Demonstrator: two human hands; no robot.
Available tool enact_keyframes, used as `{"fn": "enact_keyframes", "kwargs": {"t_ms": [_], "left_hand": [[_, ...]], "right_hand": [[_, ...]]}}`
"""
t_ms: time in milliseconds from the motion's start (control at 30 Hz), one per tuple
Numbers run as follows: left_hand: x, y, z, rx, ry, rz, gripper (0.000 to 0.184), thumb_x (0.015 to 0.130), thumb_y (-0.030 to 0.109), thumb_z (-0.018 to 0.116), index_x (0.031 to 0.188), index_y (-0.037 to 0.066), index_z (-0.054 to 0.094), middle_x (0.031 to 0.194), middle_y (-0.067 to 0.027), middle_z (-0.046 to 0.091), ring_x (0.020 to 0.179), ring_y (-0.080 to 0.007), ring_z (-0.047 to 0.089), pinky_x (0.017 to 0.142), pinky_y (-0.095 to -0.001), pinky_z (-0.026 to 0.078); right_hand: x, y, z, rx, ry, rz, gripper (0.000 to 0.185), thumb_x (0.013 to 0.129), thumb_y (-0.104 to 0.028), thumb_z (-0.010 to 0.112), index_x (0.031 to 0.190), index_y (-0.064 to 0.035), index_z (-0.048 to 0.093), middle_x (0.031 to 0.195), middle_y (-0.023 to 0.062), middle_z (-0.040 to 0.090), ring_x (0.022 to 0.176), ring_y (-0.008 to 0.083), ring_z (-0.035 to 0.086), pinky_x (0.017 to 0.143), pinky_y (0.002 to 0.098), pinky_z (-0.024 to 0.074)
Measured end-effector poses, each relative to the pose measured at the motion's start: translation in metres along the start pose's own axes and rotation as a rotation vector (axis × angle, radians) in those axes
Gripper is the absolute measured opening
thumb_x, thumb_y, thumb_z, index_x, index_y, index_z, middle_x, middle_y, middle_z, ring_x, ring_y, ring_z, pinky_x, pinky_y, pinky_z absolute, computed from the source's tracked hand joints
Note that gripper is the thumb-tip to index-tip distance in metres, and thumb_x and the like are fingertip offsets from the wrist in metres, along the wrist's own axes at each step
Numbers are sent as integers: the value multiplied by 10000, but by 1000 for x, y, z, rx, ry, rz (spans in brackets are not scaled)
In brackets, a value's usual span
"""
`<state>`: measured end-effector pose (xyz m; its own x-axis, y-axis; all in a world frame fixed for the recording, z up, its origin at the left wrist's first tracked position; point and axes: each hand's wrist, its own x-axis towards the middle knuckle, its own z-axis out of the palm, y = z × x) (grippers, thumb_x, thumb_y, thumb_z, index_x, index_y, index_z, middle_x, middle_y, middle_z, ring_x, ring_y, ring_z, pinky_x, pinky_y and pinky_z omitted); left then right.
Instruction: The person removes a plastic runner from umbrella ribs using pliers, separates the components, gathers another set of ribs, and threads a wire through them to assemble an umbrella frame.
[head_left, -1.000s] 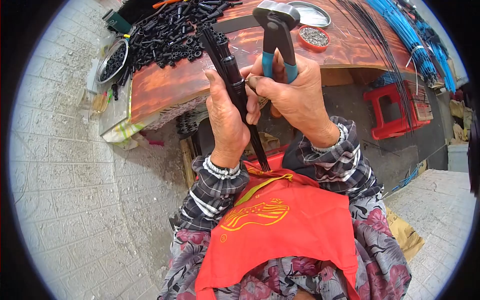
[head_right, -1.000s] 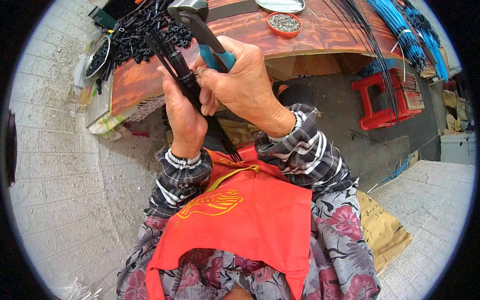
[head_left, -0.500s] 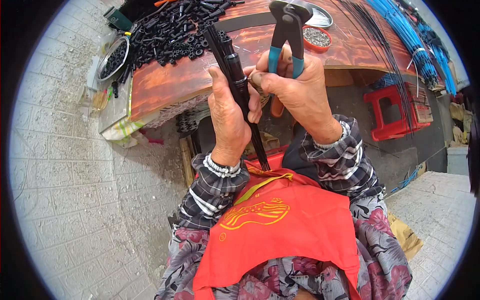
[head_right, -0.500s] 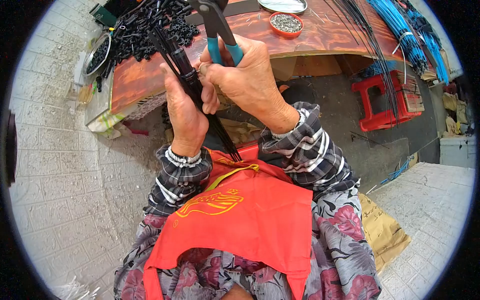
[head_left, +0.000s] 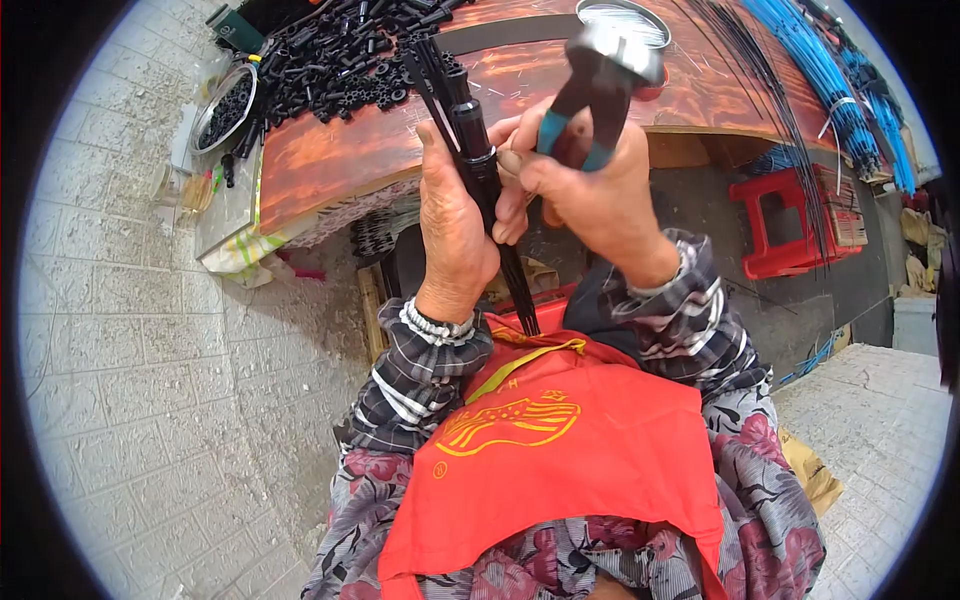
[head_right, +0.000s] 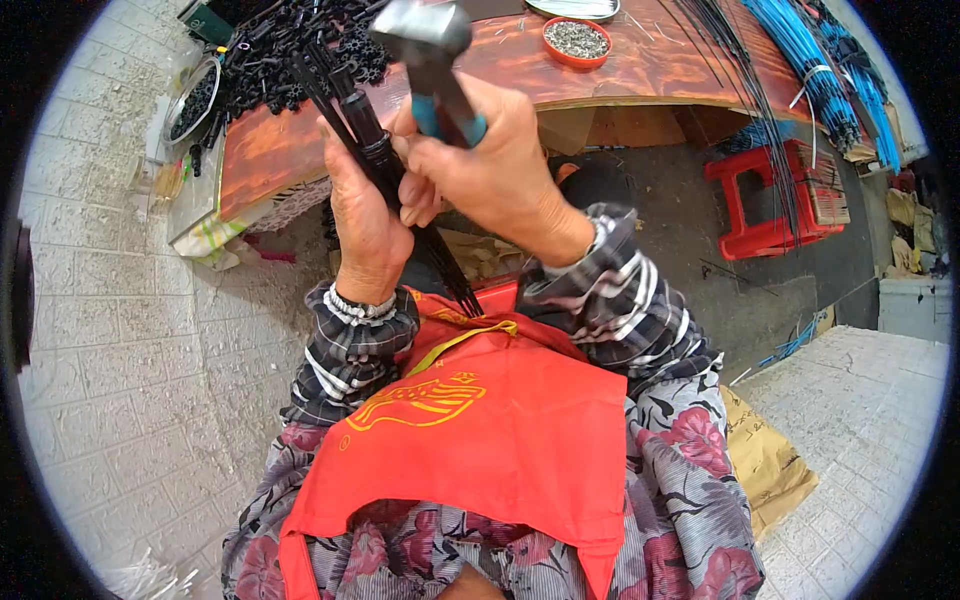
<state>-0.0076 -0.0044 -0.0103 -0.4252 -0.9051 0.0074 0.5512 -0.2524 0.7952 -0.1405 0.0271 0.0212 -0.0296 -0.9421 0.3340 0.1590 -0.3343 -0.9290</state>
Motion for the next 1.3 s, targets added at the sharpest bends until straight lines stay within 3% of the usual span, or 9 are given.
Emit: {"fn": "enact_keyframes", "kwargs": {"t_ms": [167,467,600,700,833,967,1133,1233,1300], "left_hand": [[-1,4,3,18,-101,-43,949,890,783,232,1283,-28,527,482,37,399,363,-65,312,358,-220,279],[2,7,-7,-4,-64,-74,914,915,753,200,1316,-12,498,477,43,338,343,-85,263,358,-249,268],[2,6,-15,7,-98,-55,867,942,716,204,1282,-12,531,476,38,331,344,-89,259,358,-256,269],[2,8,-15,-3,-75,-58,836,957,694,210,1230,-10,569,478,33,323,357,-91,260,371,-261,270],[0,5,-10,9,-24,-76,829,961,688,215,1201,-17,581,479,31,311,374,-95,265,387,-265,270],[-1,11,-9,71,14,-110,970,852,828,234,1107,-26,618,465,26,343,377,-89,289,387,-246,265],[-2,12,-2,65,26,-115,958,850,831,228,1096,-6,623,465,27,343,385,-89,292,396,-244,265],[-1,12,-2,68,47,-116,945,850,832,222,1100,16,628,466,27,343,389,-90,290,402,-243,266],[-2,10,-3,59,46,-120,941,851,830,221,1097,19,630,467,27,345,388,-91,290,401,-243,265]], "right_hand": [[21,-1,-21,-133,-200,43,127,845,-90,684,914,4,634,770,64,676,619,98,639,437,201,463],[16,-1,-25,-221,-208,115,170,842,-177,715,901,-30,653,732,18,664,610,67,604,450,236,442],[-7,-5,-47,-791,-174,115,198,835,-186,719,882,-26,613,688,56,645,573,167,618,500,319,464],[-21,-19,-52,-1276,-228,-112,209,812,-154,711,856,-30,549,662,124,610,618,318,627,549,402,468],[-20,-25,-41,-1437,-257,-104,222,777,-99,698,866,-46,502,665,153,595,684,397,607,575,454,461],[-16,-22,-45,-1449,-275,-186,142,776,-62,632,846,-28,513,653,148,610,653,338,647,562,443,497],[-18,-22,-48,-1499,-263,-171,168,770,-69,639,879,-29,518,709,151,610,678,338,646,588,436,508],[-20,-27,-47,-1432,-292,-88,360,729,-32,677,1048,-27,509,940,173,565,868,369,594,697,442,483],[-21,-25,-46,-1438,-285,-93,383,731,-30,675,1075,-26,508,956,175,554,895,369,578,715,439,481]]}}
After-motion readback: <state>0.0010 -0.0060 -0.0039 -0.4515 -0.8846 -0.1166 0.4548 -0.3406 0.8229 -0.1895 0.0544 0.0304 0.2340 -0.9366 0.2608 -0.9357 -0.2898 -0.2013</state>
